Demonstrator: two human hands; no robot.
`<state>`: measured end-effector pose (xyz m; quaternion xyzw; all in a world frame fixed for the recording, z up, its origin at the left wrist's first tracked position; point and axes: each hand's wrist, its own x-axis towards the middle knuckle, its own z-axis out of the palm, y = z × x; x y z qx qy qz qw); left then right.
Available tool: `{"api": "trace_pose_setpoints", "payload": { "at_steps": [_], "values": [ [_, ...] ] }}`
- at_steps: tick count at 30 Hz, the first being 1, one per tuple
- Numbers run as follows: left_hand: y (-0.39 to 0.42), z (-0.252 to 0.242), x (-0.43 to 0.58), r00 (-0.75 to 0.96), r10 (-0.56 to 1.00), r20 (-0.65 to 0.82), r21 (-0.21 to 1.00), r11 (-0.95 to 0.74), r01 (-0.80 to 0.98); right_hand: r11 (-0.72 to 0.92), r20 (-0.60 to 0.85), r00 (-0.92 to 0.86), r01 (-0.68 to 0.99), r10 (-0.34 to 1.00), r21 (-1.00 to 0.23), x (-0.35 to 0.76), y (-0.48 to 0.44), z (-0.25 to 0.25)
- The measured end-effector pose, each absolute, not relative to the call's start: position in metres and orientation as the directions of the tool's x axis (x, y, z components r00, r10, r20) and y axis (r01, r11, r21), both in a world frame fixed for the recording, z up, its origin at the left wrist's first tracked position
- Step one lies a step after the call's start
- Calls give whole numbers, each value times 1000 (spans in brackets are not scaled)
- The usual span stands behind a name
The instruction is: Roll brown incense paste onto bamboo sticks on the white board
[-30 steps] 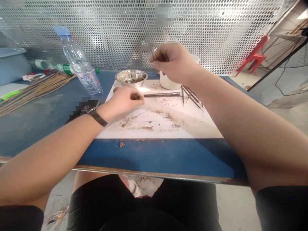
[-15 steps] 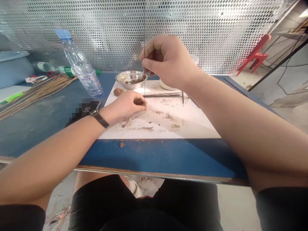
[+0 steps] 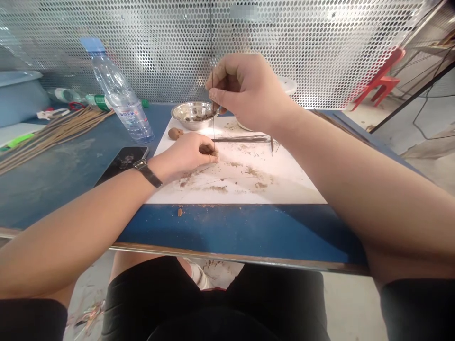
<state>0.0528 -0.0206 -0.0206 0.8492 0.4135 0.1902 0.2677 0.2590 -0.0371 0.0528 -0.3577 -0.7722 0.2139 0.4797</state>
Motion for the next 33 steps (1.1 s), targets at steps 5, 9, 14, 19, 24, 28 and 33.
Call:
{"api": "trace_pose_setpoints", "payload": {
  "at_steps": [5,9,14,19,24,28,33],
  "values": [
    [-21,-22,52,595,795,118,624,-526,578,641,577,-280,311,767,-701,261,-38,54],
    [-20,-23,53,585,804,104,630,-509,587,637,570,-284,304,771,-709,261,-39,56],
    [-19,-24,53,588,799,125,614,-528,587,638,571,-288,286,769,-715,263,-38,56],
    [-19,-24,52,595,793,131,602,-540,588,638,562,-311,279,767,-717,264,-33,53],
    [-19,-24,53,584,800,139,597,-539,595,634,550,-327,281,769,-720,262,-26,45],
    [-20,-24,53,577,806,134,593,-531,605,596,496,-350,298,795,-745,259,-23,35],
    [-21,-24,53,578,806,128,591,-530,609,561,482,-286,415,828,-717,255,-28,30]
  ]
}}
